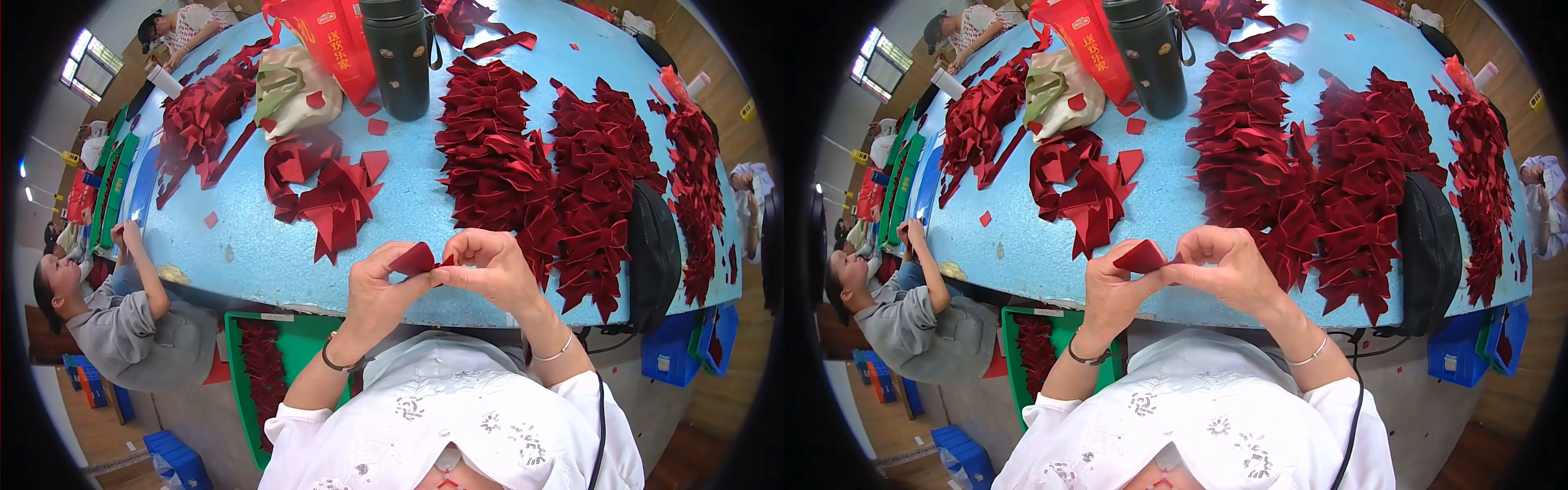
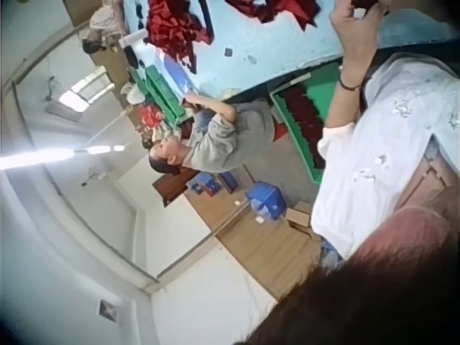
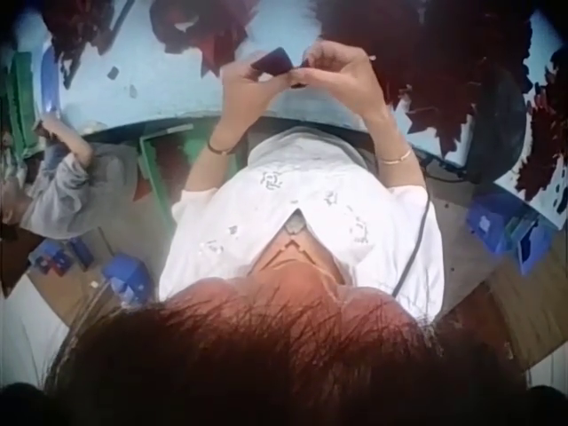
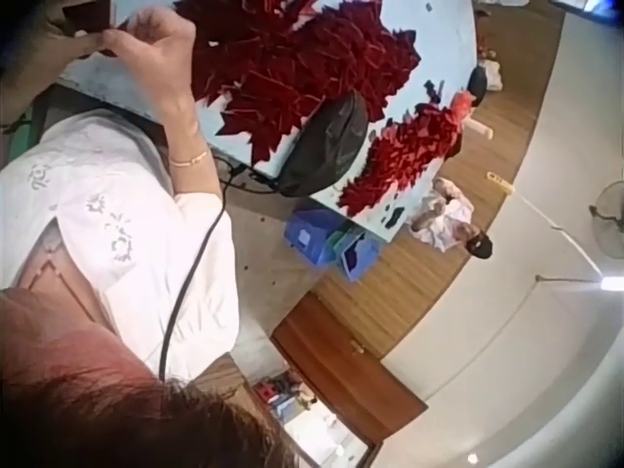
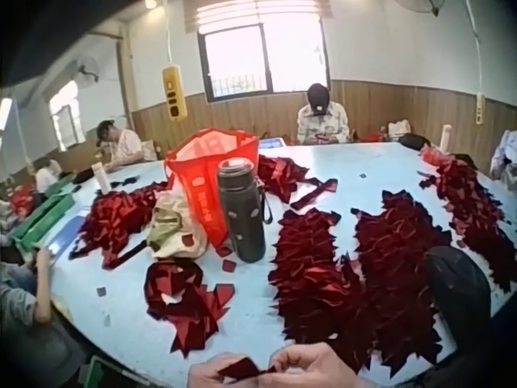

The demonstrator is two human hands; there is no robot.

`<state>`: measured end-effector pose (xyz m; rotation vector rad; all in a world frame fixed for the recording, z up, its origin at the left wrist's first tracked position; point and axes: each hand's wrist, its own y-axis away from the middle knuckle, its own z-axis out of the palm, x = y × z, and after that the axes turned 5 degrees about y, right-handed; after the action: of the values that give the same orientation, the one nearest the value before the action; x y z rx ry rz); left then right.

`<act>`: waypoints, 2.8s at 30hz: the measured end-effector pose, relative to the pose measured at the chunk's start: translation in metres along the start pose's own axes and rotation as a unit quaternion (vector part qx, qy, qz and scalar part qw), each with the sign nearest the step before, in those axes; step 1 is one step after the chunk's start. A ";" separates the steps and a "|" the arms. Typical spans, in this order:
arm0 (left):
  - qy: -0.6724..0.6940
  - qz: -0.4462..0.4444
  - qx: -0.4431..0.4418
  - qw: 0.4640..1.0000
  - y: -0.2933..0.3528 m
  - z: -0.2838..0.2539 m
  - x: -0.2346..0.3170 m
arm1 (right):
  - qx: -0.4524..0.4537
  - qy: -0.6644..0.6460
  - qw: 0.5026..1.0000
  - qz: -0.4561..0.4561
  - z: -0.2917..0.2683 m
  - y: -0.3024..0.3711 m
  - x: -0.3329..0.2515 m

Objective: Manually assembling red ribbon bows by folding and interlocking ribbon pieces.

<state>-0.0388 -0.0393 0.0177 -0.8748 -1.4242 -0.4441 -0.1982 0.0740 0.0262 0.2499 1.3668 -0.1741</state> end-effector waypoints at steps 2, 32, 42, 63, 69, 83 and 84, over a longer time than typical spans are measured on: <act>0.019 -0.057 -0.005 0.998 0.001 -0.003 0.004 | 0.033 0.150 0.983 -0.098 0.002 -0.001 -0.008; 0.296 -0.330 -0.012 0.896 -0.001 -0.006 -0.010 | 0.104 -0.094 0.990 -0.003 -0.006 -0.015 0.017; 0.181 -0.224 0.015 0.957 0.005 0.003 -0.008 | 0.039 0.050 0.998 -0.024 -0.006 -0.007 0.027; 0.352 -0.302 -0.026 0.886 0.005 -0.005 -0.010 | 0.088 0.206 0.937 -0.267 0.000 0.002 0.032; 0.332 -0.340 -0.063 0.877 0.002 -0.006 -0.008 | 0.082 0.028 0.994 -0.066 0.000 -0.003 0.036; 0.276 -0.306 -0.023 0.911 -0.003 -0.001 -0.011 | 0.076 0.016 0.996 -0.053 0.000 -0.012 0.039; 0.275 -0.301 -0.030 0.913 -0.003 -0.001 -0.011 | 0.074 0.015 0.996 -0.051 0.001 -0.011 0.040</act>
<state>-0.0421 -0.0446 0.0083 -0.2866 -1.1231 -1.1117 -0.1921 0.0635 -0.0137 0.3075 1.4000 -0.3582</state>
